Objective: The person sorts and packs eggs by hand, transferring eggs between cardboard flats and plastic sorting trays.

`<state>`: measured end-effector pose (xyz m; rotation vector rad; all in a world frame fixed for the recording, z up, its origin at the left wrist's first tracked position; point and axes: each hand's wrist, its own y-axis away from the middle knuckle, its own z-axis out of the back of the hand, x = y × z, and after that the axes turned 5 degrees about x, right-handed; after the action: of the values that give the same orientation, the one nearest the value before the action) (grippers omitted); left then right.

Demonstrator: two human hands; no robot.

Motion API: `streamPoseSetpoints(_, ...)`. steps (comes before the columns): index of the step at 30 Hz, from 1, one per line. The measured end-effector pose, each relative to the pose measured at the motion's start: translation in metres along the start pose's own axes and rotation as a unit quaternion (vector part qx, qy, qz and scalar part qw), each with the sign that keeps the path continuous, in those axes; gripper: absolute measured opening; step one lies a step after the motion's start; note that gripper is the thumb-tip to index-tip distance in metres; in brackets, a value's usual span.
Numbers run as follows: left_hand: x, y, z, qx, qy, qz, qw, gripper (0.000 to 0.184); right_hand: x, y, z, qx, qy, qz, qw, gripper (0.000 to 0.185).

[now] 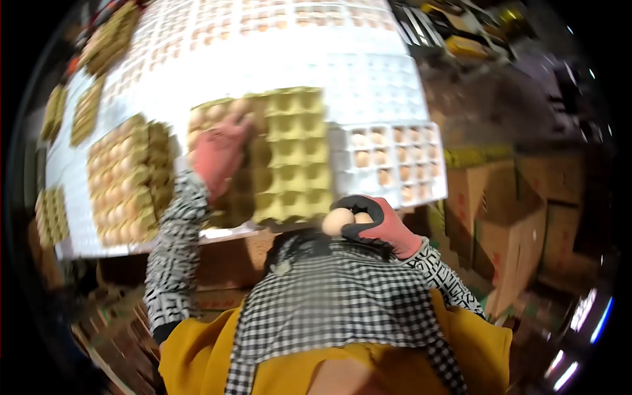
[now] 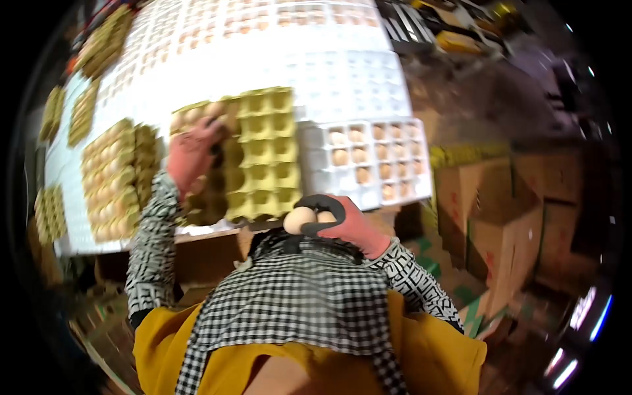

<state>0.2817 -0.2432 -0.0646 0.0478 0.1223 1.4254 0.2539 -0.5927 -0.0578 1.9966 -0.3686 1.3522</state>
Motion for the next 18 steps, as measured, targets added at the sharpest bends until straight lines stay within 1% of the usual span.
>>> streamPoseSetpoints(1, 0.01, -0.001, -0.008, -0.067, 0.007, -0.03, 0.997, 0.055, -0.014, 0.025, 0.018, -0.065, -0.048, -0.03, 0.996, 0.048)
streamPoseSetpoints(2, 0.003, 0.001, 0.005, -0.058, 0.066, 0.009, 0.996, 0.056, -0.031, 0.052, 0.039, -0.121, -0.099, -0.059, 0.986, 0.047)
streamPoseSetpoints(3, 0.002, 0.011, 0.01, -0.105, 0.096, 0.026, 0.99, 0.053, -0.068, 0.075, 0.067, -0.223, -0.029, -0.068, 0.972, 0.047)
streamPoseSetpoints(4, -0.003, 0.02, 0.015, -0.097, 0.144, 0.127, 0.976, 0.053, -0.106, 0.092, 0.095, -0.319, 0.044, -0.078, 0.943, 0.046)
streamPoseSetpoints(5, -0.015, 0.024, 0.016, -0.177, 0.209, 0.121, 0.954, 0.055, -0.13, 0.111, 0.12, -0.419, 0.098, -0.078, 0.899, 0.046)
streamPoseSetpoints(6, -0.03, 0.031, 0.017, -0.251, 0.272, 0.115, 0.922, 0.057, -0.146, 0.125, 0.134, -0.511, 0.149, -0.081, 0.843, 0.045)
streamPoseSetpoints(7, -0.06, 0.039, 0.017, -0.219, 0.404, 0.11, 0.881, 0.057, -0.146, 0.127, 0.142, -0.536, 0.157, -0.068, 0.827, 0.046)
streamPoseSetpoints(8, -0.098, 0.043, 0.014, -0.188, 0.528, 0.109, 0.821, 0.056, -0.14, 0.124, 0.156, -0.556, 0.168, -0.054, 0.812, 0.046)
streamPoseSetpoints(9, -0.127, 0.043, 0.0, -0.113, 0.496, 0.024, 0.86, 0.057, -0.159, 0.12, 0.176, -0.587, 0.253, -0.039, 0.768, 0.046)
streamPoseSetpoints(10, -0.176, 0.038, 0.004, -0.02, 0.518, 0.026, 0.855, 0.059, -0.135, 0.112, 0.182, -0.558, 0.316, -0.075, 0.764, 0.046)
streamPoseSetpoints(11, -0.213, 0.022, -0.017, -0.052, 0.449, -0.097, 0.887, 0.058, -0.139, 0.104, 0.194, -0.55, 0.387, -0.111, 0.732, 0.046)
streamPoseSetpoints(12, -0.249, 0.012, -0.027, -0.01, 0.376, -0.099, 0.921, 0.05, -0.142, 0.099, 0.205, -0.538, 0.455, -0.149, 0.694, 0.046)
streamPoseSetpoints(13, -0.276, 0.0, -0.056, 0.021, 0.338, -0.115, 0.934, 0.045, -0.142, 0.097, 0.217, -0.479, 0.475, -0.2, 0.71, 0.047)
streamPoseSetpoints(14, -0.289, -0.007, -0.088, 0.051, 0.299, -0.13, 0.944, 0.041, -0.143, 0.098, 0.22, -0.479, 0.46, -0.177, 0.727, 0.046)
streamPoseSetpoints(16, -0.29, -0.008, -0.122, 0.003, 0.249, -0.139, 0.958, 0.029, -0.137, 0.101, 0.221, -0.47, 0.434, -0.127, 0.758, 0.045)
streamPoseSetpoints(17, -0.289, -0.01, -0.135, -0.023, 0.223, -0.14, 0.964, 0.024, -0.097, 0.099, 0.2, -0.444, 0.355, -0.097, 0.817, 0.042)
streamPoseSetpoints(18, -0.287, -0.009, -0.148, -0.024, 0.203, -0.108, 0.973, 0.02, -0.118, 0.095, 0.2, -0.43, 0.171, 0.015, 0.886, 0.04)
